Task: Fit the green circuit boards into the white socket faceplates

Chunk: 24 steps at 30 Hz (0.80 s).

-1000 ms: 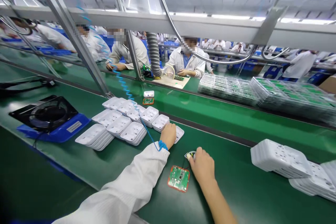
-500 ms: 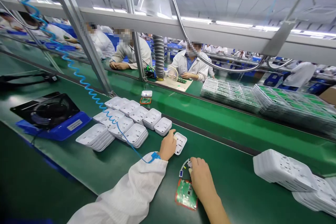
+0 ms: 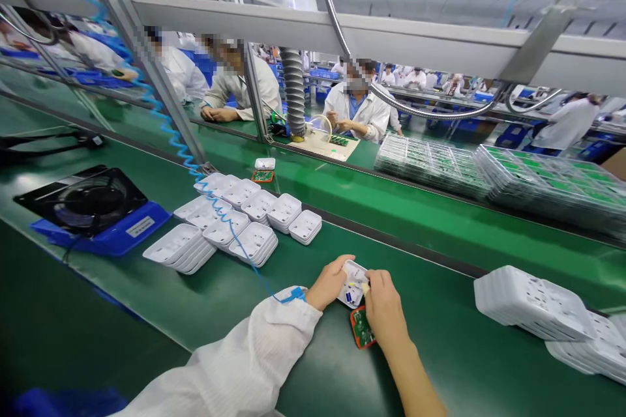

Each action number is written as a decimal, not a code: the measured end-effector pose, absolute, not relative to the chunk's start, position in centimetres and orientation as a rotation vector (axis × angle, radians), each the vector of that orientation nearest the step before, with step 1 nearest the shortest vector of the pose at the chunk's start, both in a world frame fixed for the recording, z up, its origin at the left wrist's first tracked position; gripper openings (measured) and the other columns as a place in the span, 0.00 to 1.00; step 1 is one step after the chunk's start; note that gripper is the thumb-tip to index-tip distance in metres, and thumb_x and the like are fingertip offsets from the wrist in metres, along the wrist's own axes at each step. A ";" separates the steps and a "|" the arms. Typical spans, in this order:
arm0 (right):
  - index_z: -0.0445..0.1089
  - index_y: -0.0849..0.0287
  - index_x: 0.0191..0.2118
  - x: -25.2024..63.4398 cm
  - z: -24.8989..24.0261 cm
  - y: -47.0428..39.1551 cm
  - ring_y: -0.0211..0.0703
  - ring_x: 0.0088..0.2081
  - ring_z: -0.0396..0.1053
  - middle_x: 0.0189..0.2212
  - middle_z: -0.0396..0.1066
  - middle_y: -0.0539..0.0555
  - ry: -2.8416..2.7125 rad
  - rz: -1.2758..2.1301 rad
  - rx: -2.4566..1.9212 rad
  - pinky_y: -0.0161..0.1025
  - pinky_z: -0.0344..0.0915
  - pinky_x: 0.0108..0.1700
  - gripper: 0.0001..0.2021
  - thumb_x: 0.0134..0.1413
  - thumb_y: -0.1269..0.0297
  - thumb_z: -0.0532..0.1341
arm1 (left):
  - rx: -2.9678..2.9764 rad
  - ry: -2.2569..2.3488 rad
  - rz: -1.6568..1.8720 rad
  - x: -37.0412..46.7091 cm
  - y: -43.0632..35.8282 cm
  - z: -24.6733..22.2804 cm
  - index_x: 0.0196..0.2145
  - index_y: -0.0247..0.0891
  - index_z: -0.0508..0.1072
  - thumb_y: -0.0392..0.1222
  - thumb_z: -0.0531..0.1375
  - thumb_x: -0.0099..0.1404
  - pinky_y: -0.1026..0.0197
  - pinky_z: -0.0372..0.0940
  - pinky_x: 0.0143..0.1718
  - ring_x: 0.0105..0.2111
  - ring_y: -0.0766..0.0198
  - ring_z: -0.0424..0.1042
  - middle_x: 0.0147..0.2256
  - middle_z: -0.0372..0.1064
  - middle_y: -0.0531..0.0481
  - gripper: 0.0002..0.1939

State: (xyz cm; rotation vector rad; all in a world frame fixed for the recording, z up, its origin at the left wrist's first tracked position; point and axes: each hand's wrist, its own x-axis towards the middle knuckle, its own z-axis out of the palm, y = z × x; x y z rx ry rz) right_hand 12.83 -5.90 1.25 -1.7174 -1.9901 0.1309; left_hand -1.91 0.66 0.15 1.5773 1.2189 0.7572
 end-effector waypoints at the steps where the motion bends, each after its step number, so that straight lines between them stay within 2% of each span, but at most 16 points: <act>1: 0.60 0.59 0.42 13.0 1.2 -5.8 0.42 0.39 0.65 0.40 0.62 0.56 -1.993 0.104 -1.735 0.38 0.62 0.39 0.11 0.56 0.72 0.46 | 1.463 1.141 0.748 -1.7 0.5 0.0 0.51 0.37 0.65 0.26 0.47 0.54 0.62 0.62 0.45 0.45 0.62 0.68 0.47 0.68 0.47 0.26; 5: 0.62 0.59 0.43 13.4 0.8 -5.6 0.42 0.40 0.64 0.40 0.63 0.57 -2.041 0.068 -1.722 0.38 0.62 0.41 0.14 0.54 0.76 0.45 | 1.165 0.898 0.732 -1.2 0.2 -0.4 0.52 0.35 0.63 0.25 0.49 0.49 0.61 0.63 0.44 0.45 0.62 0.68 0.48 0.68 0.47 0.30; 8: 0.62 0.59 0.43 13.4 0.8 -5.8 0.42 0.39 0.64 0.40 0.63 0.57 -2.029 0.087 -1.731 0.39 0.62 0.41 0.14 0.54 0.76 0.45 | 1.153 0.838 0.736 -1.2 0.1 -0.4 0.48 0.36 0.65 0.24 0.51 0.48 0.62 0.62 0.44 0.44 0.63 0.67 0.44 0.68 0.48 0.28; 13: 0.64 0.57 0.41 13.3 0.9 -5.8 0.42 0.40 0.65 0.40 0.64 0.56 -1.968 0.207 -1.681 0.40 0.62 0.42 0.11 0.55 0.70 0.48 | 1.253 0.929 0.755 -1.4 -0.3 0.3 0.38 0.37 0.66 0.31 0.53 0.54 0.67 0.61 0.32 0.30 0.69 0.65 0.31 0.66 0.53 0.12; 16: 0.64 0.58 0.45 13.6 0.9 -5.5 0.45 0.44 0.65 0.42 0.66 0.57 -1.811 0.287 -1.659 0.42 0.62 0.45 0.13 0.54 0.62 0.52 | 1.337 0.996 0.822 -1.4 -0.6 0.8 0.35 0.37 0.65 0.33 0.51 0.57 0.68 0.59 0.29 0.29 0.69 0.63 0.29 0.63 0.54 0.08; 18: 0.63 0.58 0.46 13.8 0.9 -5.3 0.43 0.40 0.67 0.40 0.68 0.56 -1.729 0.489 -1.660 0.40 0.64 0.40 0.15 0.54 0.60 0.51 | 1.452 1.003 0.835 -1.4 -0.8 1.2 0.35 0.37 0.65 0.33 0.51 0.57 0.67 0.59 0.31 0.30 0.68 0.63 0.30 0.64 0.55 0.08; 21: 0.64 0.57 0.41 13.9 1.1 -5.3 0.40 0.31 0.67 0.32 0.70 0.51 -1.703 0.738 -1.641 0.36 0.63 0.32 0.12 0.56 0.60 0.49 | 1.637 1.041 0.806 -1.3 -1.0 1.5 0.34 0.38 0.66 0.32 0.51 0.56 0.66 0.58 0.33 0.31 0.67 0.63 0.30 0.65 0.55 0.08; 24: 0.64 0.58 0.41 13.6 1.2 -5.5 0.43 0.37 0.66 0.36 0.68 0.54 -1.731 0.404 -1.687 0.39 0.62 0.38 0.11 0.54 0.61 0.51 | 1.649 1.128 0.827 -1.2 -0.9 1.1 0.34 0.38 0.65 0.31 0.50 0.56 0.66 0.59 0.34 0.31 0.67 0.64 0.29 0.65 0.55 0.09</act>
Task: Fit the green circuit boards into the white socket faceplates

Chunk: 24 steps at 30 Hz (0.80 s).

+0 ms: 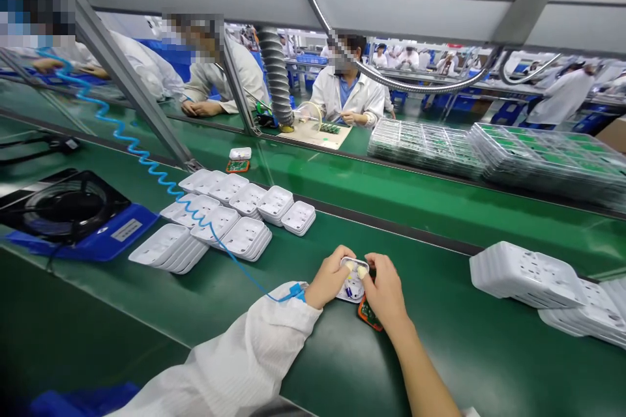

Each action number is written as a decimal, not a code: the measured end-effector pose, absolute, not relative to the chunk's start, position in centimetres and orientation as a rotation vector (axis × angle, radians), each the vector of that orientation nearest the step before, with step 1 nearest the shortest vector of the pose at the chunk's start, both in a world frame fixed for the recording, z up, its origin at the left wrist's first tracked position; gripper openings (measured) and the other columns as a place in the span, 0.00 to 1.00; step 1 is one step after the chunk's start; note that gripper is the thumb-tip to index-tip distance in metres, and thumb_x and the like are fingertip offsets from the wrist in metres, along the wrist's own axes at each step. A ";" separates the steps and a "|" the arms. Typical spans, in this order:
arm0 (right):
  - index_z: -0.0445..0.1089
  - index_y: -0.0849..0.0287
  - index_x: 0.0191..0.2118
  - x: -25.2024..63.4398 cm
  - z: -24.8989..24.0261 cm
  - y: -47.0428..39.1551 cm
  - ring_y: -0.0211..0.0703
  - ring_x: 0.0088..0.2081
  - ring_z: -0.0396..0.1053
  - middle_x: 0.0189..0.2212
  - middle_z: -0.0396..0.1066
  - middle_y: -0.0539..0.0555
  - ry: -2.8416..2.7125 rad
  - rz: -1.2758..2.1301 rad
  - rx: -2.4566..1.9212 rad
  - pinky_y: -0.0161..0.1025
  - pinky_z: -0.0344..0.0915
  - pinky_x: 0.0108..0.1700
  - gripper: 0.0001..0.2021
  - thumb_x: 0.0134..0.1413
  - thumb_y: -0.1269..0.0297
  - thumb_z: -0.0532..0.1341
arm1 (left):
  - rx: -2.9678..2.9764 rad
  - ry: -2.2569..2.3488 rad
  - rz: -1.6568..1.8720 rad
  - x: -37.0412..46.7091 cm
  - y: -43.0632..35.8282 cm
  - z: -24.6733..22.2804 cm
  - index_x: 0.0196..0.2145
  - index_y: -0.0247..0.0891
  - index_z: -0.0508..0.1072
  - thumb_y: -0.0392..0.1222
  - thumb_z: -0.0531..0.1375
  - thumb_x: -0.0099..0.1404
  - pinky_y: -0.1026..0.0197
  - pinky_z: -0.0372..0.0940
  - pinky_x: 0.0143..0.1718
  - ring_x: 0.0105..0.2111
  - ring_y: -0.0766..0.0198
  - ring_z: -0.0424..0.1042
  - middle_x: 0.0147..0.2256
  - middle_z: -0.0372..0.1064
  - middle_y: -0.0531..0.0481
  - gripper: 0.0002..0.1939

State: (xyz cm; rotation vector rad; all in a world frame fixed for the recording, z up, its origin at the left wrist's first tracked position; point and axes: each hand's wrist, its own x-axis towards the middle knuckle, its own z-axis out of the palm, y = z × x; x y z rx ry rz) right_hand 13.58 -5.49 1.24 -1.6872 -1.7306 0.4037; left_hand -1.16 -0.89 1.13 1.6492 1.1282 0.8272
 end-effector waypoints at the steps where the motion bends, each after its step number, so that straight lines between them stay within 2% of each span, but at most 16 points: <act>1: 0.64 0.58 0.41 13.3 1.3 -5.6 0.45 0.39 0.64 0.37 0.68 0.56 -1.763 0.270 -1.687 0.41 0.60 0.40 0.11 0.54 0.62 0.51 | 1.623 1.157 0.842 -1.1 -0.8 0.9 0.34 0.38 0.65 0.31 0.49 0.57 0.66 0.59 0.34 0.31 0.67 0.64 0.30 0.65 0.55 0.09; 3: 0.65 0.58 0.40 12.6 1.3 -5.7 0.45 0.39 0.63 0.36 0.67 0.56 -1.872 0.130 -1.666 0.41 0.58 0.41 0.10 0.54 0.64 0.51 | 1.564 1.194 0.861 -1.1 -0.6 0.4 0.35 0.38 0.65 0.32 0.49 0.58 0.66 0.60 0.35 0.33 0.67 0.65 0.31 0.66 0.54 0.09; 8: 0.64 0.58 0.33 11.0 0.8 -5.7 0.43 0.33 0.61 0.31 0.66 0.53 -2.085 0.114 -1.741 0.38 0.53 0.35 0.07 0.55 0.66 0.50 | 1.495 1.167 0.862 -1.0 -0.5 -0.3 0.39 0.38 0.67 0.41 0.49 0.64 0.64 0.62 0.39 0.37 0.65 0.67 0.36 0.68 0.52 0.10; 12: 0.64 0.58 0.33 11.2 0.4 -5.6 0.42 0.32 0.61 0.29 0.66 0.52 -2.077 0.085 -1.814 0.37 0.51 0.35 0.08 0.55 0.69 0.48 | 1.494 1.165 0.825 -0.9 -0.9 0.1 0.40 0.38 0.68 0.40 0.50 0.62 0.63 0.62 0.41 0.38 0.64 0.67 0.38 0.70 0.51 0.11; 18: 0.64 0.59 0.33 12.1 0.4 -5.6 0.42 0.32 0.60 0.29 0.65 0.53 -2.094 -0.093 -1.722 0.37 0.51 0.36 0.09 0.56 0.69 0.48 | 1.522 1.177 0.795 -0.9 -1.0 0.4 0.40 0.39 0.70 0.40 0.50 0.62 0.64 0.63 0.40 0.38 0.64 0.69 0.38 0.71 0.51 0.12; 24: 0.63 0.59 0.33 12.2 0.0 -5.3 0.41 0.33 0.60 0.30 0.66 0.52 -2.075 0.033 -1.729 0.37 0.51 0.36 0.08 0.56 0.68 0.48 | 1.545 1.185 0.766 -1.2 -0.9 0.2 0.42 0.40 0.70 0.42 0.49 0.63 0.63 0.63 0.39 0.40 0.62 0.69 0.40 0.72 0.51 0.14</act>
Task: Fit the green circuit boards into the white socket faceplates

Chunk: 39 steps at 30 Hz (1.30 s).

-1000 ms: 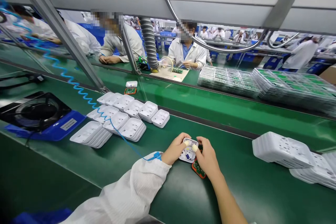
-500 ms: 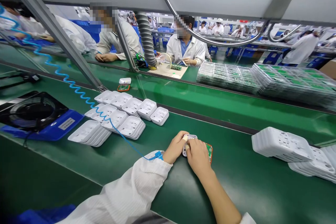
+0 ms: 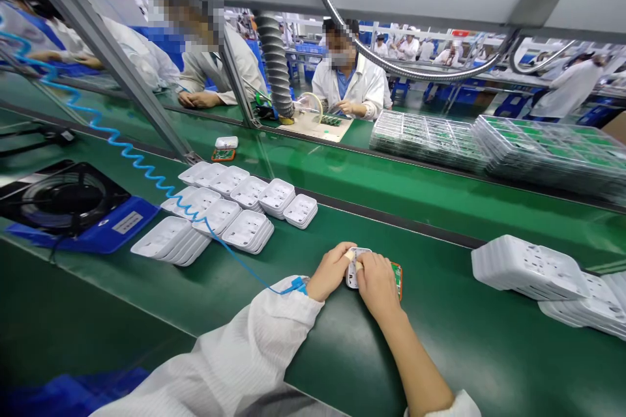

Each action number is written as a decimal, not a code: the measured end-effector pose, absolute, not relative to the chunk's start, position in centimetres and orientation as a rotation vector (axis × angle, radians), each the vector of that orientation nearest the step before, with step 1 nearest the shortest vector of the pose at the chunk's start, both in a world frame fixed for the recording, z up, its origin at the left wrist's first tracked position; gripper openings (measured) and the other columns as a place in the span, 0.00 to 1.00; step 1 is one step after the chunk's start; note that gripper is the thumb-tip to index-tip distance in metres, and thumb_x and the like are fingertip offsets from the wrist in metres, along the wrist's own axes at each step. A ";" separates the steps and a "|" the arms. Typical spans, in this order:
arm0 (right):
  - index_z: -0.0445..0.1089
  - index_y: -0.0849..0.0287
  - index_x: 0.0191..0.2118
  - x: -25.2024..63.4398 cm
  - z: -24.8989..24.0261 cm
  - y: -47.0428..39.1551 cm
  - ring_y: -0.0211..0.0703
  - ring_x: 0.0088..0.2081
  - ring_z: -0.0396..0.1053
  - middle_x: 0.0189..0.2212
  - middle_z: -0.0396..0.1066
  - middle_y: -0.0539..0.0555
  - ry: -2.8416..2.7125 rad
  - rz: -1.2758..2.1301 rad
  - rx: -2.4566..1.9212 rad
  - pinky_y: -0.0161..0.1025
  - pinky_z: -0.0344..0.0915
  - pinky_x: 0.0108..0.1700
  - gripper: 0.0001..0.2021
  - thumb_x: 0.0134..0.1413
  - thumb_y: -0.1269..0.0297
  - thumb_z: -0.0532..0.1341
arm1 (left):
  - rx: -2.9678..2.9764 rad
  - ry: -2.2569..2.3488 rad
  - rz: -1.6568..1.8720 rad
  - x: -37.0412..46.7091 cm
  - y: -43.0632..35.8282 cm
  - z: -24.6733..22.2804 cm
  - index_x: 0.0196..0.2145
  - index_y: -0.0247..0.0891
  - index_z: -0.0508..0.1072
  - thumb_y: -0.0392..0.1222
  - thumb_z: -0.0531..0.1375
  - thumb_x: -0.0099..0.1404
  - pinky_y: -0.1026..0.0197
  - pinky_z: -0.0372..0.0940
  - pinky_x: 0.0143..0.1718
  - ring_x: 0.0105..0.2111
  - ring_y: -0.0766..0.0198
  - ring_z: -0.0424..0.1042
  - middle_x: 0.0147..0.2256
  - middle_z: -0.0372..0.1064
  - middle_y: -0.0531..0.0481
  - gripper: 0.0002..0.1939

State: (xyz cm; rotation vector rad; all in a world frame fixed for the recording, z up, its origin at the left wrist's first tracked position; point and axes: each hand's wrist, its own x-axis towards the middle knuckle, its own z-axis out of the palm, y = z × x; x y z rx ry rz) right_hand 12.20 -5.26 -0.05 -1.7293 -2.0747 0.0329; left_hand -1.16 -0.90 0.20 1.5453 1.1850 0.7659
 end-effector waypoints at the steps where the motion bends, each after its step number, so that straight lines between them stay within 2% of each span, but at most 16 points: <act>1: 0.63 0.59 0.33 12.2 -0.1 -5.2 0.41 0.33 0.60 0.30 0.66 0.52 -2.078 0.051 -1.730 0.37 0.52 0.36 0.07 0.56 0.68 0.48 | 1.556 1.187 0.765 -1.2 -0.9 0.2 0.42 0.41 0.70 0.42 0.49 0.63 0.63 0.63 0.40 0.40 0.62 0.69 0.40 0.72 0.51 0.14; 11: 0.62 0.59 0.32 12.1 -0.1 -5.2 0.42 0.33 0.58 0.30 0.64 0.54 -2.173 0.001 -1.710 0.37 0.51 0.36 0.08 0.54 0.72 0.47 | 1.640 1.253 0.757 -1.2 -1.2 0.6 0.44 0.41 0.71 0.43 0.48 0.64 0.61 0.63 0.41 0.40 0.60 0.70 0.40 0.73 0.49 0.16; 17: 0.63 0.59 0.28 11.6 -0.2 -5.2 0.43 0.32 0.56 0.28 0.63 0.55 -2.202 -0.137 -1.674 0.38 0.51 0.36 0.11 0.56 0.71 0.47 | 1.702 1.278 0.733 -1.1 -1.4 0.9 0.46 0.40 0.69 0.42 0.48 0.64 0.59 0.61 0.44 0.43 0.58 0.70 0.42 0.72 0.47 0.17; 21: 0.64 0.59 0.32 12.2 -0.1 -5.5 0.42 0.34 0.58 0.30 0.64 0.54 -2.158 -0.036 -1.648 0.38 0.52 0.37 0.08 0.57 0.69 0.49 | 1.660 1.261 0.765 -1.4 -0.8 0.4 0.43 0.39 0.71 0.39 0.48 0.62 0.61 0.62 0.43 0.41 0.60 0.70 0.41 0.72 0.49 0.15; 25: 0.66 0.58 0.36 13.2 -0.5 -6.1 0.44 0.37 0.59 0.34 0.65 0.55 -2.140 -0.099 -1.646 0.39 0.53 0.38 0.08 0.58 0.63 0.52 | 1.646 1.306 0.836 -1.9 0.0 0.3 0.43 0.37 0.70 0.38 0.47 0.62 0.61 0.63 0.43 0.40 0.62 0.70 0.41 0.72 0.48 0.16; 30: 0.67 0.60 0.37 13.2 -1.1 -6.1 0.45 0.36 0.59 0.32 0.65 0.56 -2.161 -0.191 -1.642 0.40 0.54 0.38 0.09 0.58 0.67 0.51 | 1.731 1.277 0.789 -2.4 0.1 1.2 0.45 0.38 0.69 0.37 0.47 0.62 0.61 0.63 0.42 0.40 0.62 0.70 0.41 0.72 0.48 0.17; 35: 0.66 0.60 0.35 12.8 -0.7 -5.9 0.45 0.36 0.60 0.31 0.65 0.56 -2.197 -0.145 -1.635 0.41 0.54 0.39 0.08 0.57 0.68 0.51 | 1.852 1.183 0.694 -2.8 0.3 1.9 0.46 0.38 0.69 0.37 0.47 0.63 0.61 0.63 0.42 0.40 0.62 0.70 0.42 0.72 0.48 0.17; 37: 0.65 0.59 0.36 13.0 -0.2 -5.9 0.47 0.37 0.60 0.34 0.66 0.56 -2.130 -0.110 -1.757 0.43 0.54 0.40 0.06 0.54 0.66 0.53 | 1.879 1.155 0.692 -3.0 0.3 1.9 0.46 0.38 0.69 0.37 0.47 0.63 0.61 0.63 0.43 0.41 0.62 0.70 0.43 0.72 0.48 0.17; 39: 0.63 0.58 0.42 13.4 0.3 -5.7 0.51 0.43 0.60 0.41 0.65 0.58 -2.044 -0.035 -1.860 0.44 0.54 0.41 0.13 0.49 0.64 0.57 | 1.906 1.085 0.694 -3.1 0.2 1.7 0.47 0.38 0.69 0.37 0.48 0.63 0.62 0.63 0.44 0.42 0.62 0.70 0.43 0.71 0.49 0.17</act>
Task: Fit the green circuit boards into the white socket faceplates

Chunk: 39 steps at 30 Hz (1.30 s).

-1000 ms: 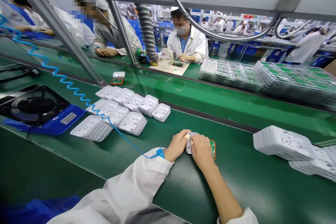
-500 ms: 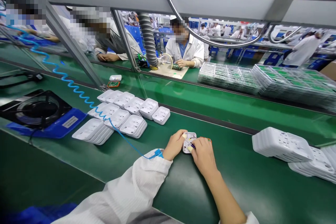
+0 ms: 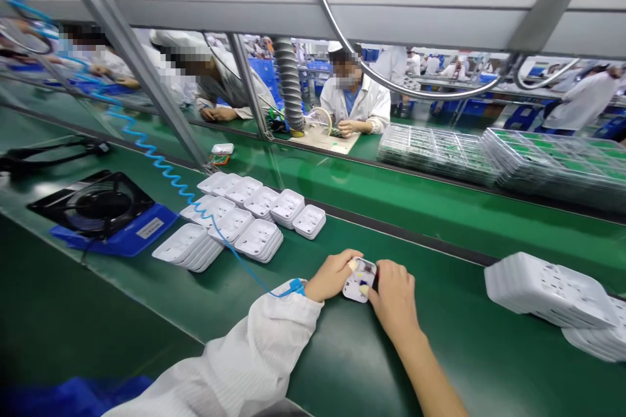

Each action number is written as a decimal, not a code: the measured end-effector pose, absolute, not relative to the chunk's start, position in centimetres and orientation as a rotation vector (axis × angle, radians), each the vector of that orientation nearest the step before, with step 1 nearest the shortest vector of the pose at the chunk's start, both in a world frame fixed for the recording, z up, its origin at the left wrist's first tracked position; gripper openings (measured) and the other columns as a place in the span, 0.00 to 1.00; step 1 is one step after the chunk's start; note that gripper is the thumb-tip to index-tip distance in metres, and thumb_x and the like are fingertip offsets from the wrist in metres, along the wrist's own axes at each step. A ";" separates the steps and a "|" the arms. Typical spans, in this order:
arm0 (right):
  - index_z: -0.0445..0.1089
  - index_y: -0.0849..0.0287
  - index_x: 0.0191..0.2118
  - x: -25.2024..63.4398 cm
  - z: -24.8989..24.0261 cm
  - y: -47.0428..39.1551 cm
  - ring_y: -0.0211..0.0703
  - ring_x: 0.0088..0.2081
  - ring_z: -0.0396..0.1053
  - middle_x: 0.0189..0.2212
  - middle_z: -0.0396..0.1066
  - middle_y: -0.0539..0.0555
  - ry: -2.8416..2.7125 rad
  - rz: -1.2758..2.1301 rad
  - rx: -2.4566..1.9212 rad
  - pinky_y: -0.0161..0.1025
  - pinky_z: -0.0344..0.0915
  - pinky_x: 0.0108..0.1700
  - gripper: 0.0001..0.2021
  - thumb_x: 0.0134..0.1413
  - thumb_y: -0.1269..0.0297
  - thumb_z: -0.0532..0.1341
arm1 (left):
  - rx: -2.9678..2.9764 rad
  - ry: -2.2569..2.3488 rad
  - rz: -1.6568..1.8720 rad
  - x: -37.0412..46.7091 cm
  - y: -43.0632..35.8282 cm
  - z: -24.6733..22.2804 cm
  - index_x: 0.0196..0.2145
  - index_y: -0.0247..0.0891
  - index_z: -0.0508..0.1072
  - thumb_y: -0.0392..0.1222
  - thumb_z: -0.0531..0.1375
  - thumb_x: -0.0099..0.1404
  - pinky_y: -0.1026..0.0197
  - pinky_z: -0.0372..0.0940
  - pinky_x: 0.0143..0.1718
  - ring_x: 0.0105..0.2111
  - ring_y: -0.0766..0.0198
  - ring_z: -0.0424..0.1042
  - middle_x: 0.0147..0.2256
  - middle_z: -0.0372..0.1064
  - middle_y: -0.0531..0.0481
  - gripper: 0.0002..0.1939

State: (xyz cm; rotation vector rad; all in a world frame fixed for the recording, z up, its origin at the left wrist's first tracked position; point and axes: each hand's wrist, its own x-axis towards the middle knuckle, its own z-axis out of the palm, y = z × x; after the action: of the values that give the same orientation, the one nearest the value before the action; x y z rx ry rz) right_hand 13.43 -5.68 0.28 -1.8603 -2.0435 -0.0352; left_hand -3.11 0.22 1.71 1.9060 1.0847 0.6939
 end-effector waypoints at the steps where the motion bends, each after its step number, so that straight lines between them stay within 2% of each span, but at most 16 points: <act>1: 0.61 0.57 0.46 13.7 0.4 -5.5 0.52 0.45 0.60 0.44 0.65 0.58 -2.048 0.051 -1.861 0.45 0.55 0.42 0.17 0.47 0.64 0.57 | 1.922 1.034 0.697 -3.1 0.2 1.6 0.47 0.38 0.69 0.37 0.48 0.63 0.62 0.62 0.45 0.43 0.63 0.69 0.44 0.71 0.49 0.17; 3: 0.58 0.55 0.51 14.3 0.5 -5.1 0.50 0.47 0.61 0.47 0.64 0.57 -2.149 0.296 -1.761 0.44 0.56 0.44 0.22 0.46 0.65 0.56 | 1.942 0.941 0.712 -3.2 0.0 1.4 0.47 0.39 0.69 0.36 0.47 0.62 0.63 0.61 0.47 0.45 0.64 0.69 0.45 0.71 0.50 0.18; 5: 0.58 0.54 0.51 14.6 0.4 -4.8 0.47 0.45 0.63 0.45 0.65 0.55 -2.238 0.521 -1.645 0.42 0.57 0.44 0.22 0.47 0.67 0.53 | 1.940 0.908 0.721 -3.1 -0.1 1.4 0.47 0.39 0.69 0.35 0.47 0.62 0.64 0.61 0.47 0.45 0.65 0.69 0.45 0.71 0.51 0.18; 10: 0.59 0.57 0.45 13.8 0.6 -4.8 0.44 0.38 0.65 0.38 0.66 0.55 -2.070 0.654 -1.747 0.39 0.58 0.38 0.15 0.48 0.67 0.51 | 1.980 0.981 0.708 -2.7 -0.2 2.1 0.44 0.42 0.70 0.34 0.46 0.62 0.65 0.62 0.42 0.41 0.65 0.70 0.41 0.72 0.55 0.18; 14: 0.60 0.57 0.42 13.3 0.5 -4.5 0.42 0.34 0.65 0.34 0.68 0.51 -1.907 0.837 -1.758 0.37 0.59 0.36 0.14 0.46 0.66 0.54 | 1.980 1.094 0.700 -2.3 0.1 1.4 0.44 0.44 0.70 0.38 0.46 0.64 0.63 0.63 0.41 0.40 0.64 0.70 0.40 0.72 0.54 0.16; 18: 0.65 0.58 0.37 14.8 0.1 -1.3 0.41 0.33 0.68 0.31 0.71 0.50 -1.659 1.115 -1.670 0.37 0.63 0.35 0.13 0.41 0.64 0.60 | 2.001 1.230 0.893 -2.7 0.7 0.5 0.45 0.39 0.68 0.37 0.47 0.64 0.59 0.62 0.45 0.43 0.61 0.68 0.43 0.70 0.48 0.15; 21: 0.66 0.61 0.38 17.7 1.4 3.5 0.43 0.32 0.70 0.31 0.72 0.53 -1.319 0.998 -1.764 0.38 0.65 0.34 0.16 0.39 0.62 0.62 | 2.101 1.263 1.088 -3.5 1.3 0.6 0.44 0.37 0.67 0.36 0.48 0.63 0.56 0.60 0.48 0.45 0.60 0.65 0.44 0.68 0.46 0.13; 23: 0.64 0.62 0.45 19.7 3.2 6.5 0.46 0.38 0.70 0.40 0.71 0.58 -1.190 0.841 -1.814 0.39 0.66 0.37 0.22 0.42 0.58 0.60 | 2.165 1.297 1.139 -4.0 1.6 0.8 0.43 0.37 0.67 0.35 0.48 0.63 0.54 0.60 0.47 0.45 0.59 0.64 0.44 0.67 0.45 0.12; 25: 0.58 0.62 0.53 21.1 4.5 8.3 0.49 0.47 0.67 0.50 0.64 0.63 -1.143 0.634 -1.859 0.42 0.64 0.44 0.29 0.44 0.55 0.59 | 2.241 1.337 1.159 -4.5 1.9 1.1 0.43 0.37 0.67 0.35 0.49 0.62 0.53 0.60 0.46 0.45 0.57 0.64 0.44 0.66 0.44 0.12; 27: 0.55 0.61 0.56 21.0 4.6 8.3 0.51 0.51 0.63 0.54 0.59 0.64 -1.239 0.445 -1.866 0.44 0.63 0.48 0.32 0.45 0.53 0.58 | 2.320 1.394 1.200 -4.9 2.3 1.4 0.43 0.37 0.67 0.34 0.49 0.62 0.51 0.59 0.47 0.46 0.55 0.63 0.45 0.65 0.43 0.13; 32: 0.63 0.61 0.48 16.7 -0.4 3.0 0.49 0.52 0.61 0.51 0.62 0.61 -1.824 0.340 -1.697 0.47 0.61 0.51 0.19 0.50 0.60 0.55 | 2.412 1.758 1.210 -6.3 3.7 2.4 0.47 0.35 0.65 0.36 0.50 0.62 0.48 0.53 0.50 0.51 0.50 0.58 0.49 0.61 0.39 0.15; 35: 0.64 0.60 0.47 14.5 -2.6 -0.1 0.50 0.53 0.59 0.52 0.61 0.61 -1.947 0.228 -1.674 0.51 0.57 0.52 0.15 0.52 0.65 0.53 | 2.391 2.020 0.964 -7.2 4.7 2.7 0.47 0.34 0.65 0.37 0.52 0.61 0.49 0.55 0.44 0.45 0.49 0.60 0.44 0.63 0.38 0.15; 39: 0.64 0.58 0.46 13.7 -2.3 -1.5 0.49 0.52 0.58 0.51 0.62 0.59 -1.964 0.189 -1.704 0.50 0.57 0.50 0.14 0.54 0.67 0.51 | 2.424 2.167 0.731 -7.7 5.7 2.9 0.38 0.34 0.67 0.36 0.51 0.61 0.49 0.53 0.41 0.40 0.50 0.61 0.36 0.64 0.41 0.09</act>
State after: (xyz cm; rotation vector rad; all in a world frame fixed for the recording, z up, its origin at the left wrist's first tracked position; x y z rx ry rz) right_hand 13.72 -1.52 -2.28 -1.7039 -1.9639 0.1885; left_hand -7.73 5.74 2.89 2.4240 2.1673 0.7311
